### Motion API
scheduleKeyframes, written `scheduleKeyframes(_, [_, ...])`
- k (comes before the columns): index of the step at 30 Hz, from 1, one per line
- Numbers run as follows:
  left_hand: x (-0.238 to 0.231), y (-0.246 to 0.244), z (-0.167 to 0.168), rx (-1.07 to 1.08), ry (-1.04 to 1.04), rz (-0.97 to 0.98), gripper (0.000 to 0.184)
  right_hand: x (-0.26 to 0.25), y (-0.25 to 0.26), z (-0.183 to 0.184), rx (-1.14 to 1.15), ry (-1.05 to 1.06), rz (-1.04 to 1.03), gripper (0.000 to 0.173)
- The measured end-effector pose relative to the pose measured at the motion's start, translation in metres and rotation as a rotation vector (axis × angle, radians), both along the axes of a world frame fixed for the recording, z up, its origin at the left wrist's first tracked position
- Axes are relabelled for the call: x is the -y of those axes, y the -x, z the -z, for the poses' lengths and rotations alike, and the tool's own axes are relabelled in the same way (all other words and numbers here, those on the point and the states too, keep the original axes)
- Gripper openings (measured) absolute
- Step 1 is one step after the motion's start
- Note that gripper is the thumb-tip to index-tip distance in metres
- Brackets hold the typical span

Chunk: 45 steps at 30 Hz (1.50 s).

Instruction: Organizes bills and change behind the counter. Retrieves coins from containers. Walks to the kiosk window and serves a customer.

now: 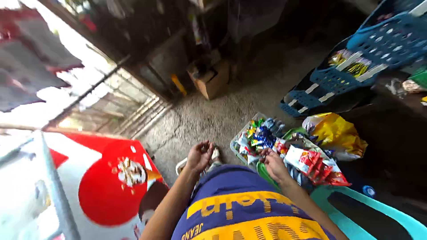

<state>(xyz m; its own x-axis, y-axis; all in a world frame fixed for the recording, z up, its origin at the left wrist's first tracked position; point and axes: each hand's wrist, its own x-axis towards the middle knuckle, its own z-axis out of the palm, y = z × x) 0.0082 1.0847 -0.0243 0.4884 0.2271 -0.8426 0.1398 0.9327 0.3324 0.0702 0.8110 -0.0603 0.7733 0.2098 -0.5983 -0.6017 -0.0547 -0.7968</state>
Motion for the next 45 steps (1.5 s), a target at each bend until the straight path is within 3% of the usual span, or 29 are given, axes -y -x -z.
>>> scheduleKeyframes(5, [-0.047, -0.030, 0.001, -0.178, -0.233, 0.109, 0.039, -0.092, -0.064, -0.020, 0.160, -0.060, -0.192, 0.024])
scheduleKeyframes(8, [-0.062, -0.058, 0.001, -0.183, -0.257, 0.126, 0.043, -0.137, -0.093, -0.030, 0.274, -0.050, -0.338, 0.026])
scheduleKeyframes(13, [-0.075, -0.123, -0.014, 0.008, -0.160, 0.242, 0.061, -0.197, -0.129, -0.044, 0.482, -0.080, -0.600, 0.023])
scheduleKeyframes(16, [-0.076, -0.170, -0.020, 0.131, -0.117, 0.251, 0.047, -0.216, -0.161, -0.049, 0.735, 0.014, -0.649, 0.027])
scheduleKeyframes(24, [-0.070, -0.349, -0.003, 0.116, -0.115, 0.291, 0.028, -0.194, -0.324, -0.018, 0.986, 0.126, -0.539, 0.022])
scheduleKeyframes(28, [-0.043, -0.442, -0.010, 0.167, -0.040, 0.387, 0.029, -0.169, -0.414, -0.031, 1.040, 0.300, -0.550, 0.028])
scheduleKeyframes(31, [-0.024, -0.504, -0.018, 0.260, -0.023, 0.479, 0.034, -0.156, -0.469, -0.037, 1.073, 0.433, -0.508, 0.034])
scheduleKeyframes(34, [-0.009, -0.559, -0.021, 0.269, 0.021, 0.504, 0.034, -0.146, -0.517, -0.041, 1.096, 0.547, -0.423, 0.029])
scheduleKeyframes(39, [0.004, -0.655, -0.022, 0.301, 0.022, 0.653, 0.050, -0.134, -0.601, -0.042, 1.108, 0.718, -0.367, 0.027])
scheduleKeyframes(42, [-0.001, -0.711, -0.015, 0.431, -0.024, 0.777, 0.056, -0.131, -0.657, -0.043, 1.081, 0.710, -0.343, 0.027])
scheduleKeyframes(45, [-0.011, -0.772, -0.012, 0.553, -0.100, 0.866, 0.062, -0.130, -0.725, -0.062, 0.845, 0.560, -0.292, 0.031])
